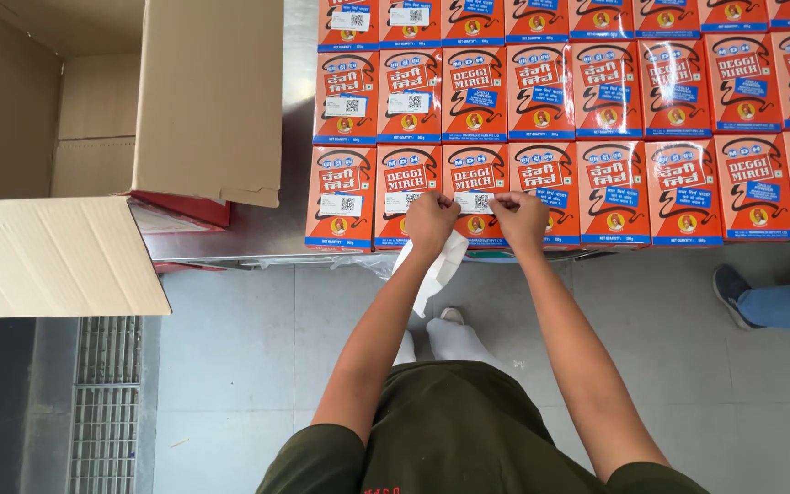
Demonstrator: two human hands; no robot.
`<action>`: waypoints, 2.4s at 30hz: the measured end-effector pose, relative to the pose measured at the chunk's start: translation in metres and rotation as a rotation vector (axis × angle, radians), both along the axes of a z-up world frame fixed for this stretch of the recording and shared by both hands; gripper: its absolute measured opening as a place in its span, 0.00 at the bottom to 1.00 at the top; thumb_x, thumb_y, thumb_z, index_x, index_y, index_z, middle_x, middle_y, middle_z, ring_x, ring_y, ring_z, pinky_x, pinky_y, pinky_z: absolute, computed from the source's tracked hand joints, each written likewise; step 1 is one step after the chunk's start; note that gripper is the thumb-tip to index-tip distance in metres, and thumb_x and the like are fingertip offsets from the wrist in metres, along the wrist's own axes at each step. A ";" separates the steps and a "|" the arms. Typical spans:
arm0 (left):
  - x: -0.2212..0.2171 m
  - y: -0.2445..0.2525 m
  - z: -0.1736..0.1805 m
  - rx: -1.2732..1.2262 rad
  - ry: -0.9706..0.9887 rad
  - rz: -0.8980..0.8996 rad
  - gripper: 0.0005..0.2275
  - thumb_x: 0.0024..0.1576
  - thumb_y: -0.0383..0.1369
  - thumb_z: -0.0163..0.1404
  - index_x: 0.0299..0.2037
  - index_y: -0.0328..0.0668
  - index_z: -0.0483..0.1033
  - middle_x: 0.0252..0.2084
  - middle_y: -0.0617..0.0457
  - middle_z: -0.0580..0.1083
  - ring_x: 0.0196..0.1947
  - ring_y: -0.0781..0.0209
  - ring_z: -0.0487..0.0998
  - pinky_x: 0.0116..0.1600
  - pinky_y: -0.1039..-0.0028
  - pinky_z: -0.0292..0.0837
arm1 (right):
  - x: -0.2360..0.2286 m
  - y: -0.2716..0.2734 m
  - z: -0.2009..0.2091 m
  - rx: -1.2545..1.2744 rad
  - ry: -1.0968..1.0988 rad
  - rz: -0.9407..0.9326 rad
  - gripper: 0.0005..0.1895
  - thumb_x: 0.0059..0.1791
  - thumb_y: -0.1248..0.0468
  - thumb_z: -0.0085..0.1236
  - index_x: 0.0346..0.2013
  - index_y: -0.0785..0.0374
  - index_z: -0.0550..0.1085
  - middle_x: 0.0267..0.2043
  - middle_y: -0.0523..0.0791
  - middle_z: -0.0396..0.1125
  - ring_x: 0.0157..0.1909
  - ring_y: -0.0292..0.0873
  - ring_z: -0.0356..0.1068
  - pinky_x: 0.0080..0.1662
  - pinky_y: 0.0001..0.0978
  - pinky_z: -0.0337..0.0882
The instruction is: The person unpacks small orange boxes from a larger cardboard carton and arranges them on a metal table. They then peel labels from a roll and apply them to the top of each small box.
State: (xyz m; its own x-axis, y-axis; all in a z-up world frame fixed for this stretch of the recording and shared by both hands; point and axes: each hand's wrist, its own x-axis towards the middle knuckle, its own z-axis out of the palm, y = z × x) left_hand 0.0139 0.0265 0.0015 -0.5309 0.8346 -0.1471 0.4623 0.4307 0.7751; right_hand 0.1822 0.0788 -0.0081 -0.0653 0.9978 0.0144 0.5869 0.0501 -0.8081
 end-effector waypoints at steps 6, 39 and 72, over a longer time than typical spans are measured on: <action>0.000 -0.001 -0.006 0.045 0.042 0.018 0.08 0.46 0.34 0.63 0.26 0.41 0.77 0.25 0.48 0.79 0.27 0.51 0.81 0.33 0.63 0.75 | -0.004 -0.007 0.001 0.083 -0.058 -0.002 0.08 0.46 0.65 0.70 0.36 0.67 0.82 0.30 0.47 0.77 0.30 0.39 0.76 0.35 0.31 0.75; -0.049 -0.086 0.009 0.158 -0.088 0.033 0.10 0.53 0.29 0.56 0.42 0.38 0.73 0.23 0.49 0.73 0.24 0.53 0.77 0.32 0.64 0.71 | -0.011 -0.067 0.018 0.134 -0.725 0.186 0.41 0.57 0.33 0.33 0.77 0.55 0.53 0.83 0.53 0.28 0.81 0.63 0.20 0.67 0.80 0.22; -0.184 -0.154 0.013 -0.092 0.249 -0.296 0.28 0.54 0.34 0.57 0.64 0.34 0.64 0.32 0.37 0.78 0.33 0.37 0.80 0.36 0.51 0.75 | -0.243 -0.125 0.030 0.186 -0.580 0.471 0.28 0.57 0.44 0.34 0.73 0.39 0.60 0.82 0.51 0.32 0.80 0.64 0.24 0.65 0.82 0.26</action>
